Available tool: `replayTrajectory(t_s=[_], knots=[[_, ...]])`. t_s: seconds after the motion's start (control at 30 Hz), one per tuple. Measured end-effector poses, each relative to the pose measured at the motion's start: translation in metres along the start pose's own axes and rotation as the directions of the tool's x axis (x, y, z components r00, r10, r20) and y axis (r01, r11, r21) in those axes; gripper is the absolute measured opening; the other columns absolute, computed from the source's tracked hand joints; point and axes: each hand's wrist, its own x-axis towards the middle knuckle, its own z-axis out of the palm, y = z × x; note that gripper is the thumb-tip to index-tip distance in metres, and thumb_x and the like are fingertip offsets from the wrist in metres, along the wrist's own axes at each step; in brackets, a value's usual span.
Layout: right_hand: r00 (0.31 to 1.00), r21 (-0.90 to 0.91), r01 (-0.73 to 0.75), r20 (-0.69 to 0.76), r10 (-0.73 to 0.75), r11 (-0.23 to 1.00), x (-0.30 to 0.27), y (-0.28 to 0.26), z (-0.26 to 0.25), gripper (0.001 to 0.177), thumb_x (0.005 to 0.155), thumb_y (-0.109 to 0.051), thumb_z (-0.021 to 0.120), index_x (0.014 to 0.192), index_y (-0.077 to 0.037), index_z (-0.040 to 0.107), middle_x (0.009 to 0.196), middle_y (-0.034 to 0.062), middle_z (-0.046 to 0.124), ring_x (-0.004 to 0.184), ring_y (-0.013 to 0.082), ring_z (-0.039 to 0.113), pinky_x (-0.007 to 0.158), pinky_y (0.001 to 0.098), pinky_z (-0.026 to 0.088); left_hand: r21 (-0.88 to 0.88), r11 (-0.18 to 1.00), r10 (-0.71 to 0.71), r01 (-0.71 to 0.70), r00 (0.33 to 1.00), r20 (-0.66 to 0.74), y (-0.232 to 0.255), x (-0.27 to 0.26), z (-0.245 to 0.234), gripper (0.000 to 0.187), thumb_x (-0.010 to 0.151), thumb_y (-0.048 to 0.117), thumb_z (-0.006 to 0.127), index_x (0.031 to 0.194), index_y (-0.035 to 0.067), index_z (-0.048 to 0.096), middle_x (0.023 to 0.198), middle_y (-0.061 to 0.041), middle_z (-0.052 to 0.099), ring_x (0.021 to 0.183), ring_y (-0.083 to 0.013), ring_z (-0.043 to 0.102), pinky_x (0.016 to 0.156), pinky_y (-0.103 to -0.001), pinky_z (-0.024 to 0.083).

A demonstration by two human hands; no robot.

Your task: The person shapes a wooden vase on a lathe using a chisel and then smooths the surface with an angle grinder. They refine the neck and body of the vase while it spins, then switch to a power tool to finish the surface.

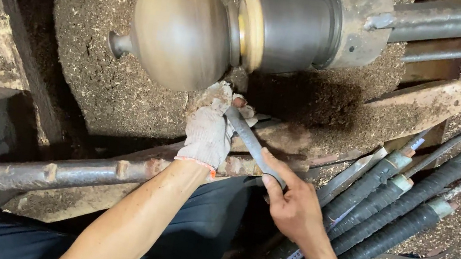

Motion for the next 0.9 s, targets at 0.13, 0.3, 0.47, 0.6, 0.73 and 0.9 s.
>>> replayTrajectory(t_s=[0.13, 0.3, 0.47, 0.6, 0.73, 0.9], knots=[[1.0, -0.175, 0.002, 0.015, 0.0, 0.984, 0.004, 0.005, -0.014, 0.045, 0.096, -0.021, 0.063, 0.141, -0.027, 0.065, 0.082, 0.0136, 0.08, 0.036, 0.0128, 0.058, 0.045, 0.0326, 0.051, -0.778, 0.621, 0.149, 0.095, 0.96, 0.236, -0.023, 0.023, 0.006, 0.033, 0.108, 0.022, 0.048, 0.103, -0.002, 0.07, 0.095, -0.014, 0.075, 0.08, -0.0229, 0.07, 0.069, -0.037, 0.061], [0.994, -0.224, 0.09, -0.046, -0.103, 0.97, 0.005, -0.001, -0.022, 0.043, 0.096, -0.022, 0.064, 0.139, -0.028, 0.064, 0.086, 0.0143, 0.067, 0.034, 0.0199, 0.056, 0.041, 0.0356, 0.049, -0.797, 0.586, 0.142, 0.144, 0.951, 0.276, -0.005, 0.006, 0.008, 0.017, 0.105, 0.016, 0.054, 0.109, 0.007, 0.067, 0.091, -0.01, 0.072, 0.075, -0.0224, 0.068, 0.067, -0.037, 0.062], [0.989, -0.359, 0.101, -0.063, -0.132, 0.928, 0.005, -0.015, -0.03, 0.044, 0.094, -0.022, 0.065, 0.138, -0.032, 0.064, 0.053, 0.0164, 0.063, 0.037, 0.0278, 0.06, 0.045, 0.0412, 0.051, -0.809, 0.169, 0.618, 0.563, 0.579, 0.532, -0.052, 0.057, 0.005, 0.023, 0.122, 0.009, 0.046, 0.125, -0.006, 0.063, 0.092, -0.015, 0.068, 0.076, -0.0261, 0.064, 0.062, -0.038, 0.059], [0.956, -0.446, 0.212, -0.088, -0.278, 0.87, 0.002, -0.019, -0.032, 0.046, 0.093, -0.019, 0.064, 0.138, -0.03, 0.064, 0.077, 0.0158, 0.073, 0.06, 0.0334, 0.07, 0.056, 0.0435, 0.057, -0.812, 0.513, 0.132, 0.279, 0.909, 0.396, -0.017, 0.02, 0.007, 0.031, 0.108, 0.017, 0.042, 0.127, 0.008, 0.065, 0.097, -0.003, 0.07, 0.069, -0.0102, 0.062, 0.088, -0.037, 0.058], [0.927, -0.543, 0.24, -0.117, -0.355, 0.805, 0.0, -0.024, -0.029, 0.048, 0.093, -0.016, 0.063, 0.139, -0.029, 0.064, 0.096, 0.0129, 0.076, 0.072, 0.0342, 0.072, 0.062, 0.0442, 0.059, -0.837, 0.323, 0.482, 0.441, 0.685, 0.547, -0.067, 0.067, 0.01, 0.035, 0.116, 0.017, 0.044, 0.144, 0.004, 0.062, 0.094, -0.002, 0.066, 0.073, -0.0135, 0.06, 0.108, -0.049, 0.057], [0.971, -0.654, 0.11, -0.091, -0.222, 0.749, 0.0, -0.028, -0.024, 0.058, 0.089, -0.019, 0.065, 0.146, -0.033, 0.059, 0.085, 0.0104, 0.071, 0.059, 0.0285, 0.07, 0.054, 0.04, 0.059, -0.784, 0.536, 0.095, 0.313, 0.9, 0.425, 0.01, 0.004, 0.006, 0.034, 0.104, 0.021, 0.041, 0.133, 0.014, 0.057, 0.11, 0.004, 0.071, 0.098, -0.0154, 0.068, 0.099, -0.057, 0.049]])
